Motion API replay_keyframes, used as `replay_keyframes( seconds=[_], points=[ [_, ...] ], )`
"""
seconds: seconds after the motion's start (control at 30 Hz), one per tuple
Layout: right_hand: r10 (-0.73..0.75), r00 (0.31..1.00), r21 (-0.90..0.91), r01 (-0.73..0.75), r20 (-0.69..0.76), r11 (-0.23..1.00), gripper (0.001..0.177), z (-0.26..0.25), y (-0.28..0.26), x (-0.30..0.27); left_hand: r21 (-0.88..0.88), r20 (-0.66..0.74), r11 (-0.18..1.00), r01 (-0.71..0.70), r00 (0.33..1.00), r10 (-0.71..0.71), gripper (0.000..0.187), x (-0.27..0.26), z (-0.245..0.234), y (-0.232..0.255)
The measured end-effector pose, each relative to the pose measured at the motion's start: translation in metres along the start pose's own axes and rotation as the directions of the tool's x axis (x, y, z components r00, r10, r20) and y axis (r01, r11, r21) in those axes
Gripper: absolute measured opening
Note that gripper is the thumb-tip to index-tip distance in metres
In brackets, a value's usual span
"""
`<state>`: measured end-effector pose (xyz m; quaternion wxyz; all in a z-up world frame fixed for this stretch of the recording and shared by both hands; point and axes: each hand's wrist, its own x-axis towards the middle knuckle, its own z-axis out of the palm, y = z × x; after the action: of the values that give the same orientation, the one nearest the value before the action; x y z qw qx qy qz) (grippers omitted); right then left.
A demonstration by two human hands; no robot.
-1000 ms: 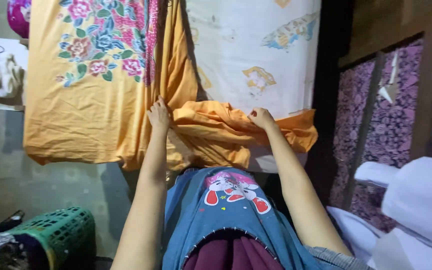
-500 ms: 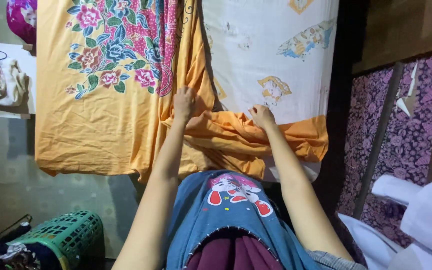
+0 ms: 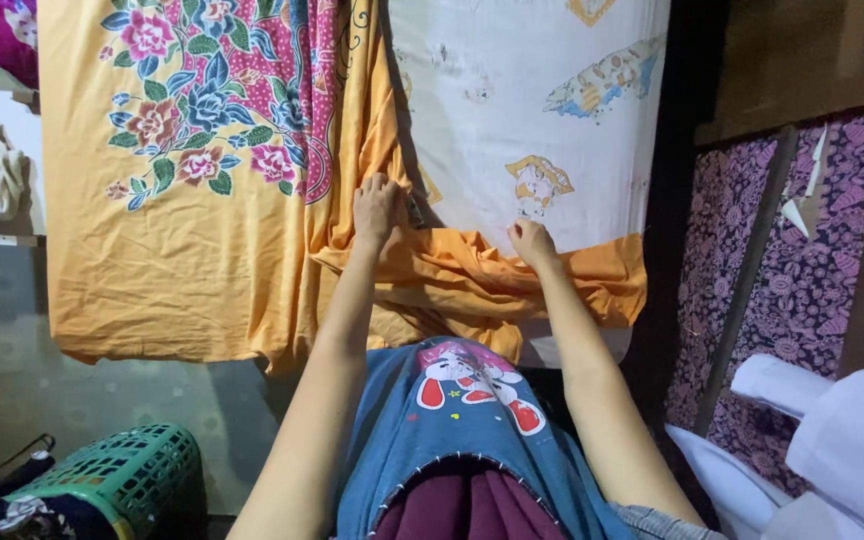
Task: Folding a large patterned bedsheet on a bed.
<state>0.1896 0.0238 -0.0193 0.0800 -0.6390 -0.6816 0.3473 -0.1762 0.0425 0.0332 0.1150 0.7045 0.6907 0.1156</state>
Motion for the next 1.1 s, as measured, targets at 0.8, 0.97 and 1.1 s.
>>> replay_keyframes(
  seconds=[0.8, 0.97, 1.1],
  points=[
    [0.235, 0.888, 0.784, -0.460, 0.396, 0.418, 0.059, -0.038, -0.053, 0.050, -0.718, -0.153, 0.656, -0.235, 0.971, 0.182, 0.024, -0.017, -0.051, 0.130],
    [0.156, 0.827, 0.763, -0.559, 0.540, 0.325, 0.057, -0.017, -0.083, 0.086, -0.654, -0.153, 0.684, -0.323, 0.942, 0.298, 0.024, -0.022, -0.061, 0.116],
    [0.036, 0.870, 0.798, -0.467, 0.492, 0.381, 0.036, -0.006, -0.101, 0.102, -0.562, -0.116, 0.739, -0.372, 0.920, 0.374, 0.024, -0.025, -0.068, 0.103]
  ],
)
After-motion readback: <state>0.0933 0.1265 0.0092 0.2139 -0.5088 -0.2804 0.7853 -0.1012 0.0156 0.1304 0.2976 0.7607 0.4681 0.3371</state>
